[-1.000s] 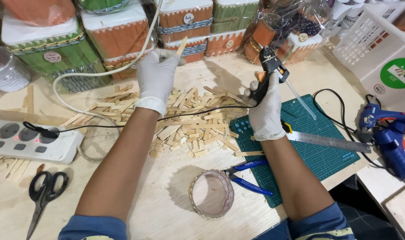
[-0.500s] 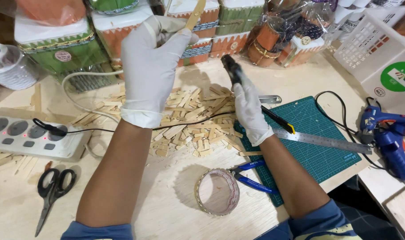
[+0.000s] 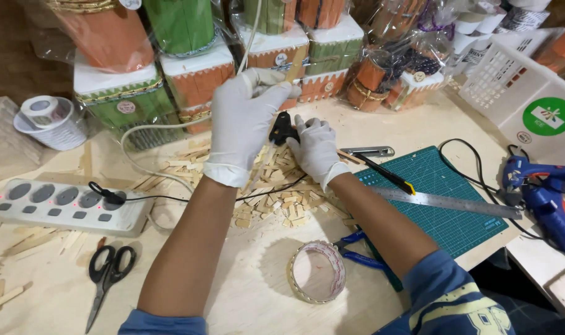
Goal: Assembling a structure from popsicle sticks using hot glue and pliers.
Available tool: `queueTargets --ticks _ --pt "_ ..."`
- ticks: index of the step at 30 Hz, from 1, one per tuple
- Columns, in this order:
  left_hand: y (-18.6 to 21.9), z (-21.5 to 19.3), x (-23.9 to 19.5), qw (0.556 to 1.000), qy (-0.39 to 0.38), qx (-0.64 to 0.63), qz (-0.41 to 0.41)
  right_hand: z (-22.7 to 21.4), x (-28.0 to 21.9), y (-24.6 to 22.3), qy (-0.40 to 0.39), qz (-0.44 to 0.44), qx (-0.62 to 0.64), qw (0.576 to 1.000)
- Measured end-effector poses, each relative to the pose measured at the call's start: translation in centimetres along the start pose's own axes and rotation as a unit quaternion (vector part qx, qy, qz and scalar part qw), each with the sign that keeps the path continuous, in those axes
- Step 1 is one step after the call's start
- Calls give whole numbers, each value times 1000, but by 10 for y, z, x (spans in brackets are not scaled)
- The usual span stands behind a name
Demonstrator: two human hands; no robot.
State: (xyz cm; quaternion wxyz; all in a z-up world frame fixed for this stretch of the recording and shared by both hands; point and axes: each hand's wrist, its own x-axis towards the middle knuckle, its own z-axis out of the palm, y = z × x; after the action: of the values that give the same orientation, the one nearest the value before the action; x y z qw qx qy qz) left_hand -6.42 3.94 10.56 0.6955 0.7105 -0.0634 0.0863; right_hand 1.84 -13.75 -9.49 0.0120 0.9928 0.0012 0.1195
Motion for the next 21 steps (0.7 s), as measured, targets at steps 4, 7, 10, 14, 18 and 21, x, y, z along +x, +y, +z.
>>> queueTargets --ticks 4,7,10,14,18,21 --pt "-19 15 1 999 -10 -42 -18 -54 -25 16 101 -16 131 986" --pt "-29 30 -7 997 -54 -30 -55 -115 -64 14 83 12 490 867" --pt "-31 46 -28 990 -113 -50 -72 -163 -112 8 95 76 714 689" --pt "-25 60 -58 980 -166 -25 -105 -155 -139 27 128 64 842 520" --pt "-17 61 -84 969 -194 -25 -149 -111 -151 51 156 101 862 472" --pt "-7 59 -99 969 -200 -31 -139 -152 -181 39 167 148 828 514"
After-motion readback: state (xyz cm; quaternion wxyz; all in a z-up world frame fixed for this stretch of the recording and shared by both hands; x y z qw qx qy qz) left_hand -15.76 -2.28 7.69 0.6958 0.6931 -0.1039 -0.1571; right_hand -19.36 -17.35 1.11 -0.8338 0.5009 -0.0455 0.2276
